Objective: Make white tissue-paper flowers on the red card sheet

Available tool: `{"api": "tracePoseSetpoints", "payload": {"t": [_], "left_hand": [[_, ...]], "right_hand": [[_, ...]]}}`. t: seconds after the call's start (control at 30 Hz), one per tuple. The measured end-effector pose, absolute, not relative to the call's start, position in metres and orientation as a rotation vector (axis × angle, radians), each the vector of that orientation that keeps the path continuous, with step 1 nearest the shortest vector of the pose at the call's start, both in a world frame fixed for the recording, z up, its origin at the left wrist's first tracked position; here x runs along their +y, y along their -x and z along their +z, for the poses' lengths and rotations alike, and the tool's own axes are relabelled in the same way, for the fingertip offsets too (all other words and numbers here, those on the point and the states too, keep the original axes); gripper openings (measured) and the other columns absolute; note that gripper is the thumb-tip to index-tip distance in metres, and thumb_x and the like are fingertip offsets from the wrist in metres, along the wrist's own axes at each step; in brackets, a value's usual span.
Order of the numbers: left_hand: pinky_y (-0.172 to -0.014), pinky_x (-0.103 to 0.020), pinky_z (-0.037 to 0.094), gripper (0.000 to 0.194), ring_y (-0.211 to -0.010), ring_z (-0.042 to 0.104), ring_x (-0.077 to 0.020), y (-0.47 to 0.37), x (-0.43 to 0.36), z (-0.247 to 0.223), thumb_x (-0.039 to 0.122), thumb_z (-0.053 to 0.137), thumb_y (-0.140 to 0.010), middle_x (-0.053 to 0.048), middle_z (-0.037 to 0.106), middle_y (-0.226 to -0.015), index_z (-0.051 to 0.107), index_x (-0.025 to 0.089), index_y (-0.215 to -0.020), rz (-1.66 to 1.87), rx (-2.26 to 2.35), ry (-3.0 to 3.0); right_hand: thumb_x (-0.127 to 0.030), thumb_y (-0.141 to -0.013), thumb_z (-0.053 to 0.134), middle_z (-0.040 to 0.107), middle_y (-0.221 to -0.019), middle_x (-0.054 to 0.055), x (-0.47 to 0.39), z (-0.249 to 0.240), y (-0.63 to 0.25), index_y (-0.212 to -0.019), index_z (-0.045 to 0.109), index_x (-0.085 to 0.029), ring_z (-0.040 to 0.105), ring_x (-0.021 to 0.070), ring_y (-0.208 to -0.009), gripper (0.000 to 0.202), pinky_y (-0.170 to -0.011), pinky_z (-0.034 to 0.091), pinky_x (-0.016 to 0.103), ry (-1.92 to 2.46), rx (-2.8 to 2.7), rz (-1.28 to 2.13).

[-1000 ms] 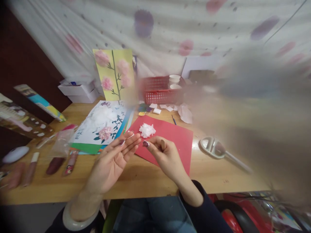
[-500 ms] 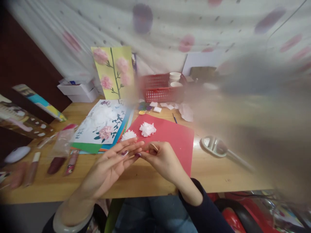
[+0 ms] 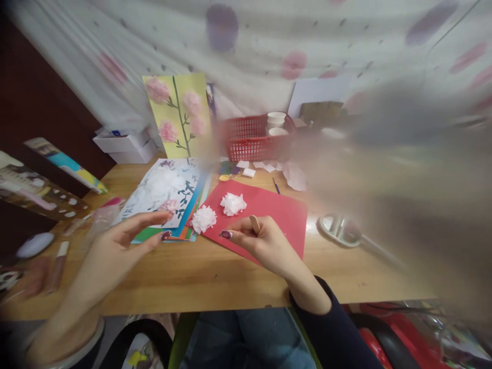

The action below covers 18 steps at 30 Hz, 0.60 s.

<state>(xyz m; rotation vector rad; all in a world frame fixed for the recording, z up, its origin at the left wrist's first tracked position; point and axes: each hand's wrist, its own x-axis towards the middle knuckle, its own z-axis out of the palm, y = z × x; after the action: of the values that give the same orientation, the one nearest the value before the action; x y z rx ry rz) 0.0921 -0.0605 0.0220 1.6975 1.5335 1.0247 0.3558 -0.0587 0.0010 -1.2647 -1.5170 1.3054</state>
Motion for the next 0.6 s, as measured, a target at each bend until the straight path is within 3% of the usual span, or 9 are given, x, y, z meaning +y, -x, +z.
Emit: {"api": "tracePoseSetpoints", "payload": {"t": [0.1, 0.23, 0.33, 0.43, 0.6], "left_hand": [[-0.098, -0.040, 0.053, 0.035, -0.100, 0.069, -0.0226, -0.123, -0.070, 0.015, 0.038, 0.074, -0.077, -0.004, 0.075, -0.109, 0.073, 0.026, -0.110, 1.040, 1.383, -1.790], [-0.088, -0.032, 0.057, 0.032, -0.095, 0.071, -0.0191, -0.161, -0.072, 0.007, 0.029, 0.068, -0.084, -0.003, 0.077, -0.105, 0.072, 0.025, -0.115, 0.941, 1.152, -1.759], [-0.071, -0.027, 0.058, 0.021, -0.075, 0.073, -0.0168, -0.162, -0.066, 0.006, 0.027, 0.062, -0.086, -0.001, 0.078, -0.081, 0.078, 0.024, -0.101, 0.909, 1.167, -1.649], [-0.064, -0.025, 0.056, 0.013, -0.066, 0.071, -0.0170, -0.145, -0.061, 0.007, 0.031, 0.071, -0.077, -0.001, 0.076, -0.070, 0.080, 0.022, -0.083, 0.968, 1.292, -1.544], [-0.055, -0.022, 0.047, 0.022, -0.055, 0.061, -0.0124, -0.116, -0.056, 0.007, 0.033, 0.079, -0.065, 0.002, 0.066, -0.055, 0.065, 0.020, -0.054, 1.084, 1.443, -1.578]], "right_hand": [[-0.046, -0.078, 0.071, 0.059, -0.058, 0.000, -0.058, 0.005, -0.351, -0.079, 0.076, -0.015, 0.043, 0.0088, -0.052, 0.031, -0.048, 0.034, 0.023, 1.225, -1.495, 1.371], [-0.048, -0.079, 0.070, 0.063, -0.064, 0.002, -0.059, 0.010, -0.348, -0.081, 0.077, -0.016, 0.051, 0.0112, -0.058, 0.032, -0.055, 0.041, 0.025, 1.115, -1.504, 1.445], [-0.051, -0.081, 0.069, 0.046, -0.053, -0.004, -0.060, 0.012, -0.354, -0.090, 0.077, -0.016, 0.041, 0.0094, -0.052, 0.037, -0.050, 0.034, 0.024, 1.169, -1.604, 1.415], [-0.047, -0.081, 0.070, 0.030, -0.055, -0.009, -0.059, 0.013, -0.366, -0.107, 0.072, -0.015, 0.029, 0.0071, -0.049, 0.041, -0.048, 0.026, 0.024, 1.273, -1.715, 1.366], [-0.047, -0.084, 0.068, 0.030, -0.059, -0.010, -0.051, 0.014, -0.384, -0.122, 0.063, -0.016, 0.030, 0.0068, -0.049, 0.049, -0.047, 0.027, 0.023, 1.296, -1.801, 1.454]]}}
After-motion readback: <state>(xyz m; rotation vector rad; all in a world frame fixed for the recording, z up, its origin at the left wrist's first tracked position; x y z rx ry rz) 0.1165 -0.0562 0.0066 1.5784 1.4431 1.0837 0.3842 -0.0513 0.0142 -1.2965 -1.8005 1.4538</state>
